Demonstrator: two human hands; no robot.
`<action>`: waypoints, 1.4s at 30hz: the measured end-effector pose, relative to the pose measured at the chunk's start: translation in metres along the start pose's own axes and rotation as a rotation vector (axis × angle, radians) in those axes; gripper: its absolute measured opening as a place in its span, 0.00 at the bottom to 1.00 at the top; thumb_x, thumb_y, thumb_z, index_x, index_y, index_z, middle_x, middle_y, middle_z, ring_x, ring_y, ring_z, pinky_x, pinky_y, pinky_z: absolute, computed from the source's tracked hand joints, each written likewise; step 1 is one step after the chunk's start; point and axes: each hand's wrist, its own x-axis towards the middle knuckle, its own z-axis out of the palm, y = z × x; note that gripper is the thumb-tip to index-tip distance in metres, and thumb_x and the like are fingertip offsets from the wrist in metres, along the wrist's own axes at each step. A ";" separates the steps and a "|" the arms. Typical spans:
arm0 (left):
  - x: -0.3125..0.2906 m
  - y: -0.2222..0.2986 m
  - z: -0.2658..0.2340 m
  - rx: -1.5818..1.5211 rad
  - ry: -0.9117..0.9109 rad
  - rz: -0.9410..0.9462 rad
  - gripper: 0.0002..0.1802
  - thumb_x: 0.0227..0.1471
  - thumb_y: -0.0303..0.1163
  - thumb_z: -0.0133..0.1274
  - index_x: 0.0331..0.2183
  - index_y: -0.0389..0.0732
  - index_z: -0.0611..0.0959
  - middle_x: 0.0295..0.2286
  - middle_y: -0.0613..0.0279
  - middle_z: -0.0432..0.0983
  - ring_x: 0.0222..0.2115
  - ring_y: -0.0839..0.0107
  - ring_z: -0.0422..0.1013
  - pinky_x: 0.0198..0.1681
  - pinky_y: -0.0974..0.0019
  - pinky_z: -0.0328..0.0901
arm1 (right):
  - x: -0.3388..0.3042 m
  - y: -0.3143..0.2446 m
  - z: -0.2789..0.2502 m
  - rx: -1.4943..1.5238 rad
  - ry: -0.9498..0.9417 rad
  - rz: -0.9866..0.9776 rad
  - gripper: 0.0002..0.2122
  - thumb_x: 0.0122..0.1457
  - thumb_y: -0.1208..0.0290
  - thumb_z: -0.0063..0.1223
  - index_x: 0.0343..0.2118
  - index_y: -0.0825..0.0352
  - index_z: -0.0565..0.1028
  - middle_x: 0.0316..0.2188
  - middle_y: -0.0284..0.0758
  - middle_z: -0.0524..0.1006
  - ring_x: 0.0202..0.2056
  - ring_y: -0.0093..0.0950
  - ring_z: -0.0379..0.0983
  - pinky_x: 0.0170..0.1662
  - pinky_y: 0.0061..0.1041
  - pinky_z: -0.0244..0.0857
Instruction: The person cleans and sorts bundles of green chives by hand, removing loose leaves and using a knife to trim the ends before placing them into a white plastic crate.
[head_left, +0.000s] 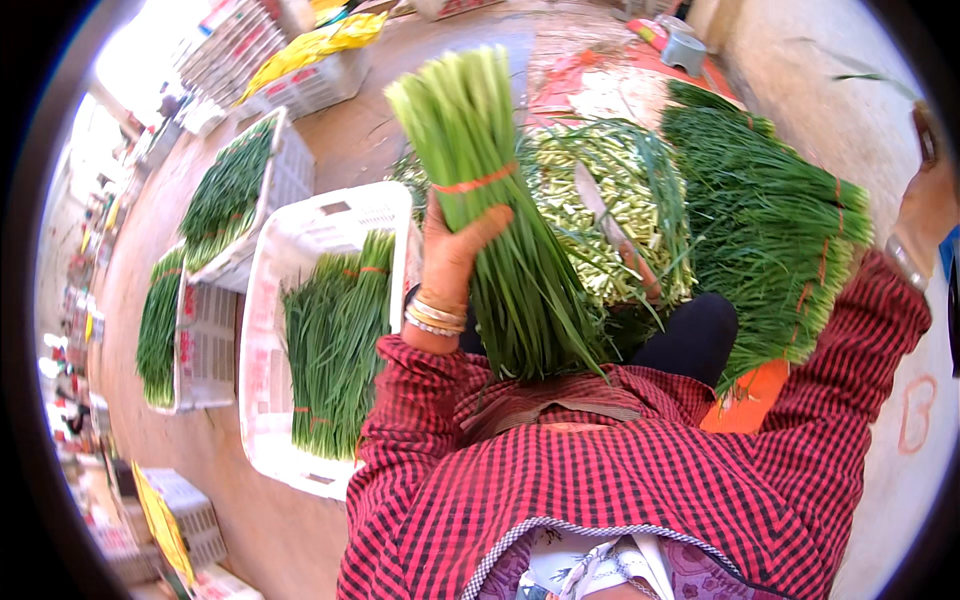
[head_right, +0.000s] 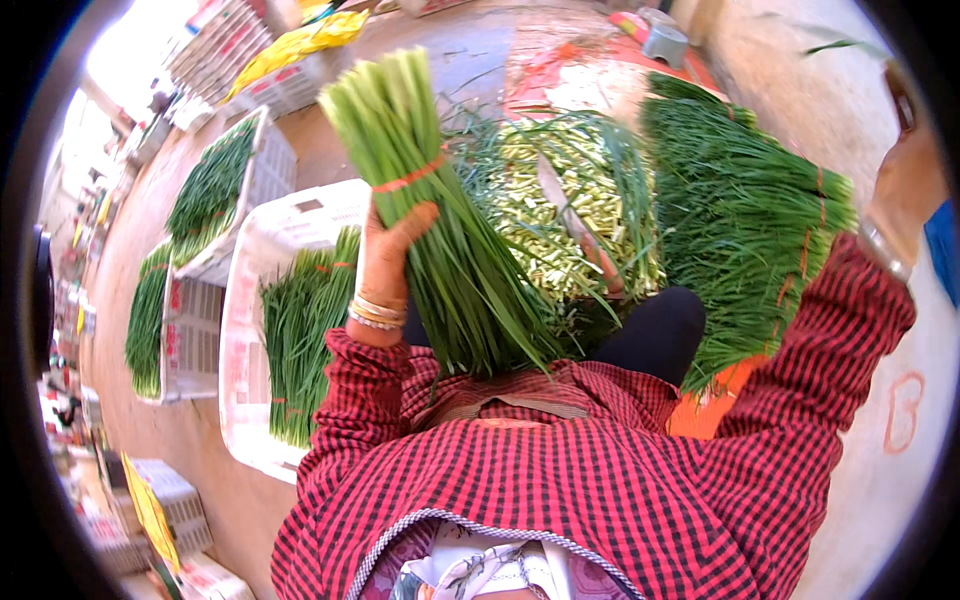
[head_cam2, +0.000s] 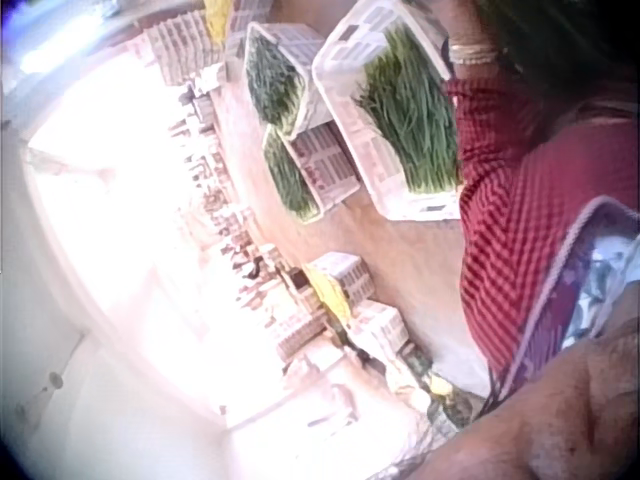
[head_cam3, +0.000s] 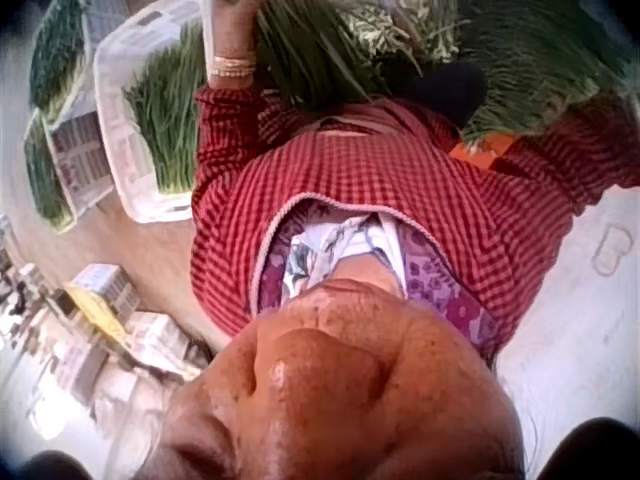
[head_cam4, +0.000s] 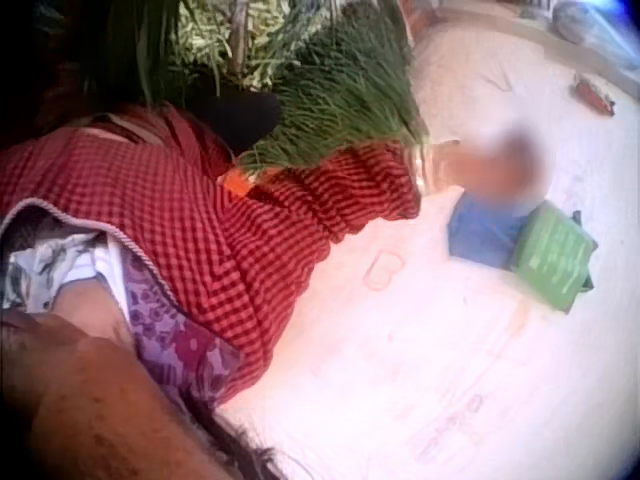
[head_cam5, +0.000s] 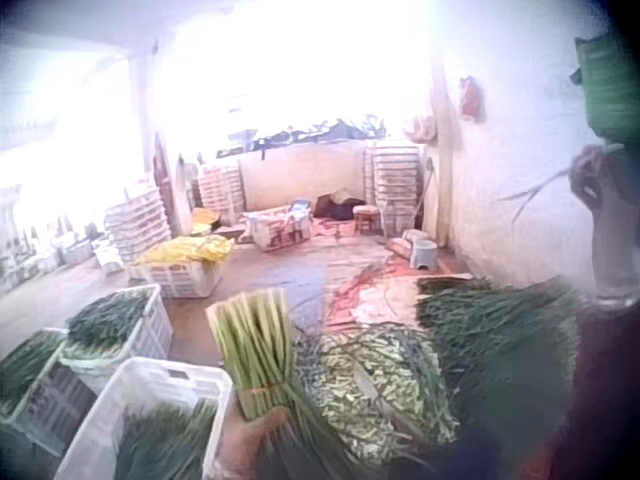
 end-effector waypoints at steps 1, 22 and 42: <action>-0.002 0.022 -0.006 0.040 0.103 -0.019 0.30 0.45 0.22 0.64 0.51 0.39 0.73 0.41 0.62 0.78 0.38 0.69 0.75 0.42 0.66 0.71 | -0.016 0.022 0.005 -0.040 -0.186 0.061 0.11 0.67 0.69 0.46 0.48 0.66 0.76 0.33 0.28 0.77 0.35 0.21 0.72 0.42 0.21 0.68; -0.109 0.117 -0.362 1.762 0.638 -0.389 0.52 0.33 0.46 0.68 0.60 0.46 0.64 0.45 0.47 0.77 0.43 0.50 0.75 0.48 0.53 0.67 | -0.283 0.004 0.197 0.034 -1.747 0.627 0.22 0.59 0.63 0.57 0.54 0.68 0.71 0.36 0.42 0.80 0.37 0.32 0.78 0.41 0.29 0.71; 0.021 -0.098 -0.521 1.228 0.532 -0.749 0.50 0.34 0.50 0.68 0.57 0.38 0.69 0.46 0.47 0.76 0.47 0.53 0.73 0.52 0.58 0.65 | -0.314 0.005 0.275 -0.438 -1.800 0.803 0.10 0.57 0.63 0.57 0.33 0.66 0.78 0.22 0.44 0.77 0.26 0.43 0.76 0.30 0.37 0.68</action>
